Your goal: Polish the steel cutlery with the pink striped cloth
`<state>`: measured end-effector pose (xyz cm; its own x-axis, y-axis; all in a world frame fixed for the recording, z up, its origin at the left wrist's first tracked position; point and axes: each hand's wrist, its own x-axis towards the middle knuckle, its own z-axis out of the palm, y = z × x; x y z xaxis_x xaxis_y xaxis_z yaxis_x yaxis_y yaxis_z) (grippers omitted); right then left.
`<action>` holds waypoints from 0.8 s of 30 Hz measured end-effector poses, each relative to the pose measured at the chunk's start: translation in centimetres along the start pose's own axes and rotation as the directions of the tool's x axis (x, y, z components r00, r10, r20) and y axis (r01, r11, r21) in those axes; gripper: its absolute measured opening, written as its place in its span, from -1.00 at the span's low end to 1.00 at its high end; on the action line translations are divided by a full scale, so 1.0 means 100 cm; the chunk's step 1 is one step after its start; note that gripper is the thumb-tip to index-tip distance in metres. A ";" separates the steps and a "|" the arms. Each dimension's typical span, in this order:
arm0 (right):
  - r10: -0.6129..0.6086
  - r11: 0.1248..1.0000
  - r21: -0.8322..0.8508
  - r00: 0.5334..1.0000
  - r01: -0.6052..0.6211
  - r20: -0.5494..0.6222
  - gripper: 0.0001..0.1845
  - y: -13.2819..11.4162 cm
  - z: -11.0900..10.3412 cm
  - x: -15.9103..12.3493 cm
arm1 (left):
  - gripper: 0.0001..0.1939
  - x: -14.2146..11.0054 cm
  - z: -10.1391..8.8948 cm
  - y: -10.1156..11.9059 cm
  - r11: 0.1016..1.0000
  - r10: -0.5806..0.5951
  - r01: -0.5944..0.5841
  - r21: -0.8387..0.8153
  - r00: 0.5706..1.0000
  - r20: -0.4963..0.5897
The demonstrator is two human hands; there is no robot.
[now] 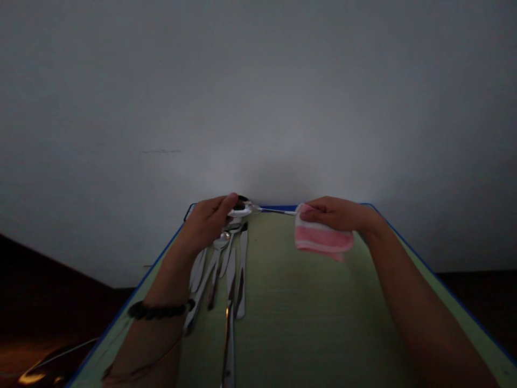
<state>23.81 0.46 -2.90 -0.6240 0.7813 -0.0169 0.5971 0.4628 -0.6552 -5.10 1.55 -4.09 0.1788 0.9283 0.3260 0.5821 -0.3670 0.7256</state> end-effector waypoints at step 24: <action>0.126 0.930 0.365 0.888 0.049 -0.442 -0.51 0.007 0.017 0.025 | -0.72 0.004 0.010 0.016 0.798 -0.142 0.101 -0.594 0.990 -0.023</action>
<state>21.81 2.01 -4.70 -0.2564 0.9373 0.2359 0.3406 0.3161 -0.8855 -3.25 1.34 -3.41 0.0759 0.9694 0.2336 0.0120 -0.2351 0.9719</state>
